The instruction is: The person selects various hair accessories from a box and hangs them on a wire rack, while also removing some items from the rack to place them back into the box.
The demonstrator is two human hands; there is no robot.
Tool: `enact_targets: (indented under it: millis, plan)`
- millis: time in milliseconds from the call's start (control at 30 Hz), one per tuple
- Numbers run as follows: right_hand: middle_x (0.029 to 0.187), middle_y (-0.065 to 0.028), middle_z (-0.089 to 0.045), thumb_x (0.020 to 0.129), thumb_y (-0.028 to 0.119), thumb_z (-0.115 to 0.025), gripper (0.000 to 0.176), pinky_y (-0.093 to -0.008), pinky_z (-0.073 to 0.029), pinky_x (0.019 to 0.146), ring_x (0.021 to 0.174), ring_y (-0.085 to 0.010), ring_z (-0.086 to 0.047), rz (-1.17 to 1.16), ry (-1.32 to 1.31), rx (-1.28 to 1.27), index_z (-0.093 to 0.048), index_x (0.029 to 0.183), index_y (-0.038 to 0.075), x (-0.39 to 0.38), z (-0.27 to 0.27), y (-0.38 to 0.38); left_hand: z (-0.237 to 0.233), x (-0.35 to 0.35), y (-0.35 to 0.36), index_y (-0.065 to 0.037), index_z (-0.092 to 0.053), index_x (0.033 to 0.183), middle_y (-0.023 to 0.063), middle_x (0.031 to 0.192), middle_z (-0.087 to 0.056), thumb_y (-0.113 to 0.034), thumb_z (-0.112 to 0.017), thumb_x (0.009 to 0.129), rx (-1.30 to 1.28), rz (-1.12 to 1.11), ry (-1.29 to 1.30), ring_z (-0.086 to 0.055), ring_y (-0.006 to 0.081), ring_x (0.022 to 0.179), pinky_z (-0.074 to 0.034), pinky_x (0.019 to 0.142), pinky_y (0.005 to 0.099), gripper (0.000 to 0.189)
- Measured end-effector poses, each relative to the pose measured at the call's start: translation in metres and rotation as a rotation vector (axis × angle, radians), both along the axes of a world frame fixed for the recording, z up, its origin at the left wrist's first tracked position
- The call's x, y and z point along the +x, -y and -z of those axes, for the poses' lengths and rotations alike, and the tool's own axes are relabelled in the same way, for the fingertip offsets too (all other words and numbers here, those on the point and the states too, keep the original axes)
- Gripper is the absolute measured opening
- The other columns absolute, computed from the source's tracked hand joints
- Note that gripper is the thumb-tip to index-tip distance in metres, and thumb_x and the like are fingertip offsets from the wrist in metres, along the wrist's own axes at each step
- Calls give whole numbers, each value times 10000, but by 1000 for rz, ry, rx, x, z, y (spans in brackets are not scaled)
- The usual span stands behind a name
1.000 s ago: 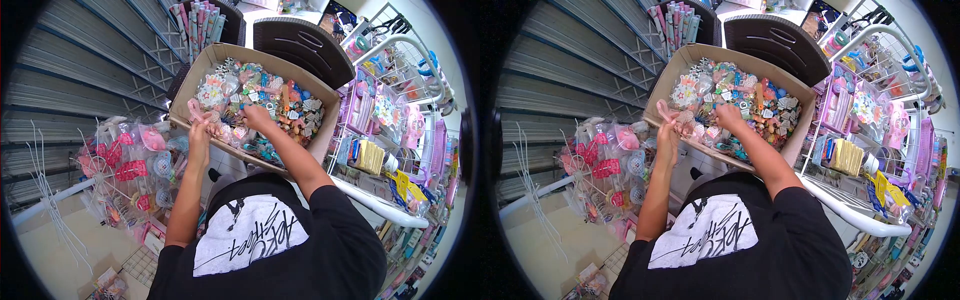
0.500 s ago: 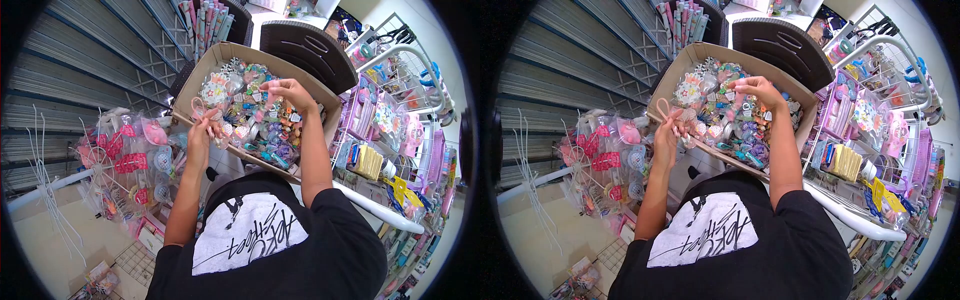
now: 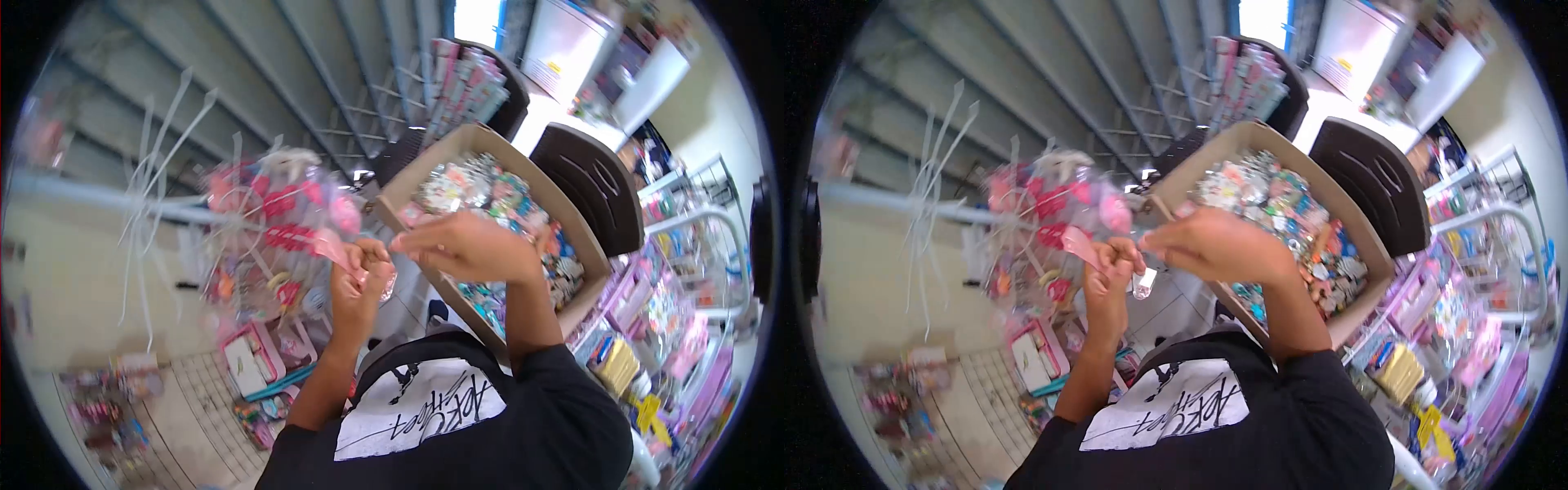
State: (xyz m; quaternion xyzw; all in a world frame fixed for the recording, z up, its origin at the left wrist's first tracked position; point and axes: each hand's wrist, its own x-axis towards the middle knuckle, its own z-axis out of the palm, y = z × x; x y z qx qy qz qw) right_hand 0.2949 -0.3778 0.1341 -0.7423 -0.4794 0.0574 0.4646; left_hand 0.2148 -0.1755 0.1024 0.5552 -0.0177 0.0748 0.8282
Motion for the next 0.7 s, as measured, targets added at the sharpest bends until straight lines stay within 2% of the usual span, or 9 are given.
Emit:
enact_targets:
  millis: [67,200,233,267,367,467,500,633,700]
  plan:
    - [909,-224,-677,949,136,-562,232,-476,-517,773,864,-401,-654,-49,-28,9,-608,1138,10,-16,1,-39,-7,-23,-23,-89,-399,922,55,981,-573,-72,-609,970,284,-11,-24,-536,78,866,-448,751,243,216]
    - [796,-227,-645,954,160,-544,211,-529,-490,701,756,-425,-647,-205,-86,-229,-516,1068,-17,-56,-10,-107,8,-78,-77,-56,-517,947,25,893,-617,-123,-649,955,315,-117,-192,-541,66,807,-444,717,229,148]
    - [792,-213,-656,957,173,-543,224,-520,-484,694,742,-419,-646,-235,8,-314,-480,1070,-10,-69,2,-124,22,-96,-88,-46,-532,951,29,882,-616,-186,-645,967,163,-156,-200,-548,82,766,-451,688,241,181]
    - [789,-199,-667,959,186,-542,242,-512,-478,688,728,-413,-646,-259,104,-390,-443,1072,-3,-81,11,-141,30,-115,-101,-46,-532,951,29,882,-616,-186,-645,967,164,-224,-189,-548,82,766,-451,688,241,181]
    - [771,-203,-664,957,162,-532,242,-522,-468,689,724,-420,-641,-355,92,-392,-399,1091,12,-121,21,-191,39,-176,-133,-63,-572,939,33,850,-606,-270,-595,990,84,-212,-419,-556,105,758,-452,681,270,214]
    - [780,-194,-673,956,149,-522,243,-530,-465,699,728,-425,-641,-537,163,-339,-387,1112,20,-160,36,-239,43,-237,-161,-53,-583,969,22,842,-598,-236,-620,974,-137,-266,-449,-552,105,740,-448,670,261,187]
    - [788,-197,-676,951,137,-544,288,-498,-483,705,741,-422,-646,-600,154,-331,-375,1151,16,-174,31,-252,50,-257,-169,-53,-583,969,22,842,-598,-236,-620,974,-147,-317,-441,-552,105,740,-448,670,261,187]
    - [797,-199,-675,950,149,-592,297,-467,-494,710,750,-416,-649,-729,-94,-213,-432,1160,12,-223,47,-310,60,-332,-199,-40,-562,1048,-2,861,-561,-151,-649,956,-15,-611,-350,-544,85,763,-441,671,234,169]
    - [803,-190,-674,948,173,-633,236,-451,-496,711,756,-408,-642,-923,-168,-142,-545,1090,7,-244,76,-344,49,-368,-210,-25,-510,1095,9,921,-537,-47,-655,926,-4,-744,-286,-545,83,844,-442,715,225,224]
